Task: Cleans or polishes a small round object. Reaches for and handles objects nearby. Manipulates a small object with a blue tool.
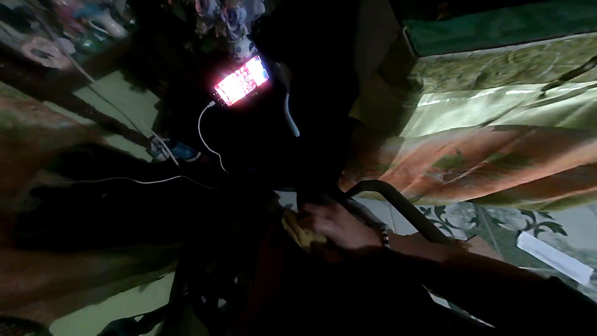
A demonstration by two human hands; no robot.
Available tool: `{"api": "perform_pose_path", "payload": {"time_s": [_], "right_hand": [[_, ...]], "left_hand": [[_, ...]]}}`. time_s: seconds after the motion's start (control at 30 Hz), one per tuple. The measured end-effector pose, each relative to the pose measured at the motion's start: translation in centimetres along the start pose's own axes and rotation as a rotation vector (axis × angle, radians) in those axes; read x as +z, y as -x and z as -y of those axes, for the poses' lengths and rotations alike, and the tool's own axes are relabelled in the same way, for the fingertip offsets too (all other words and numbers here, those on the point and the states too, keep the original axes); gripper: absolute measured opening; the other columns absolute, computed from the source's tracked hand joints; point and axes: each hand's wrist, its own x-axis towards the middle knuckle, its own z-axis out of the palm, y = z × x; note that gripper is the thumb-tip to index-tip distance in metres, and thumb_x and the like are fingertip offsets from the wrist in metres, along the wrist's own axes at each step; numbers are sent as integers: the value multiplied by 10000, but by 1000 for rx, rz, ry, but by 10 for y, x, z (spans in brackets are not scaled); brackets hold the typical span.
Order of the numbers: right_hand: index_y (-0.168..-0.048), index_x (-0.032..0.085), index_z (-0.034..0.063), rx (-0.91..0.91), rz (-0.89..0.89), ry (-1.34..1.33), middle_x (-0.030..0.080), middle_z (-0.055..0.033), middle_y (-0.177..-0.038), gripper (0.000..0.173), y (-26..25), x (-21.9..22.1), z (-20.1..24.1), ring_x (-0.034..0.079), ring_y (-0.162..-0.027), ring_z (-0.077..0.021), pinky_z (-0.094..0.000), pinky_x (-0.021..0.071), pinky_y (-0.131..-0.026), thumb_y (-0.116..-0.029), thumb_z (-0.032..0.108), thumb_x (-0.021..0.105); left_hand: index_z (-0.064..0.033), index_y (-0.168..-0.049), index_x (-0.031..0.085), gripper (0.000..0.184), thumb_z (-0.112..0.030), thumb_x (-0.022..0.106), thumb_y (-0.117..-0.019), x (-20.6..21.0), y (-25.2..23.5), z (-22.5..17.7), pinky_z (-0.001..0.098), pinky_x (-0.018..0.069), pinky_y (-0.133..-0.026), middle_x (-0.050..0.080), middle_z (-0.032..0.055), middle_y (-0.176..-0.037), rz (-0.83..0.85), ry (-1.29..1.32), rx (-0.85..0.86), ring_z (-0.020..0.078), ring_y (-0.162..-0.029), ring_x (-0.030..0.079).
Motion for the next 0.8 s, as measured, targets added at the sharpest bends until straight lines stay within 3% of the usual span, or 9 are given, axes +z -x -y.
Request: {"api": "perform_pose_path", "payload": {"time_s": [0.07, 0.17, 0.23, 0.33, 0.4, 0.5, 0.6, 0.7, 0.8], "right_hand": [[-1077, 633, 43, 135, -65, -35, 680, -133, -987, 253, -2, 6, 6, 681, -873, -195, -351, 586, -702, -971, 271, 604], [-1022, 640, 24, 286, -118, -96, 677, -106, -908, 266, -10, 11, 13, 660, -799, -136, -309, 562, -671, -997, 267, 536], [-963, 643, 24, 392, -111, -214, 644, -65, -840, 213, -18, 7, 18, 608, -745, -77, -250, 517, -650, -991, 182, 503], [-912, 627, 51, 565, -50, -426, 558, 21, -766, 273, -25, -3, 22, 531, -686, 2, -178, 458, -623, -1048, 180, 429], [-920, 626, 73, 672, -48, -532, 550, 58, -781, 320, -27, -9, 21, 529, -714, 26, -165, 461, -663, -1072, 211, 381], [-1095, 654, 46, 744, -213, -643, 644, 77, -957, 358, -23, -8, 26, 598, -894, 56, -164, 519, -830, -1088, 197, 330], [-1249, 620, -1, 551, -396, -599, 663, 53, -1212, 415, -13, 6, 31, 581, -1147, 46, -194, 482, -1033, -1124, 261, 322], [-1285, 632, -16, 231, -370, -407, 591, -109, -1325, 509, -6, 16, 21, 540, -1258, -95, -284, 456, -1096, -1100, 399, 403], [-1160, 622, 62, 39, -246, -126, 565, -146, -1275, 407, -7, 12, 10, 593, -1176, -135, -275, 541, -972, -1051, 443, 526]], "left_hand": [[-3, -1268, 545, 347, -105, 639, -950, 7, 5, 0, 236, 594, -832, 695, -5, -1034, -83, -155, 184, 40, -929, 683], [-32, -1136, 576, 435, -288, 782, -850, 1, 1, 14, 215, 590, -795, 687, -48, -968, -108, -286, 485, 14, -891, 673], [-101, -1031, 597, 344, -238, 820, -807, 1, 1, 13, 189, 577, -746, 671, -78, -916, -112, -317, 549, -8, -836, 656], [-109, -1031, 643, 372, -155, 870, -739, 2, 4, 11, 162, 574, -799, 698, -82, -981, -114, -422, 613, -39, -898, 661], [-119, -1055, 654, 385, -206, 876, -753, -1, 2, 15, 163, 559, -868, 697, -74, -1047, -95, -484, 714, -43, -983, 646], [-185, -1132, 643, 384, -269, 844, -816, -3, -5, 18, 198, 579, -881, 689, -76, -1124, -85, -421, 829, 5, -1036, 661], [-184, -1117, 638, 371, -347, 817, -836, 3, -5, 14, 208, 599, -806, 715, -80, -1056, -111, -220, 754, 24, -938, 693], [-157, -1071, 612, 383, -436, 771, -861, 10, -1, 5, 200, 590, -759, 704, -95, -952, -159, -123, 569, 7, -862, 682], [-54, -1117, 580, 165, -82, 615, -958, 9, 0, 0, 265, 603, -794, 690, -21, -963, -69, -90, 427, 62, -877, 686]]}}
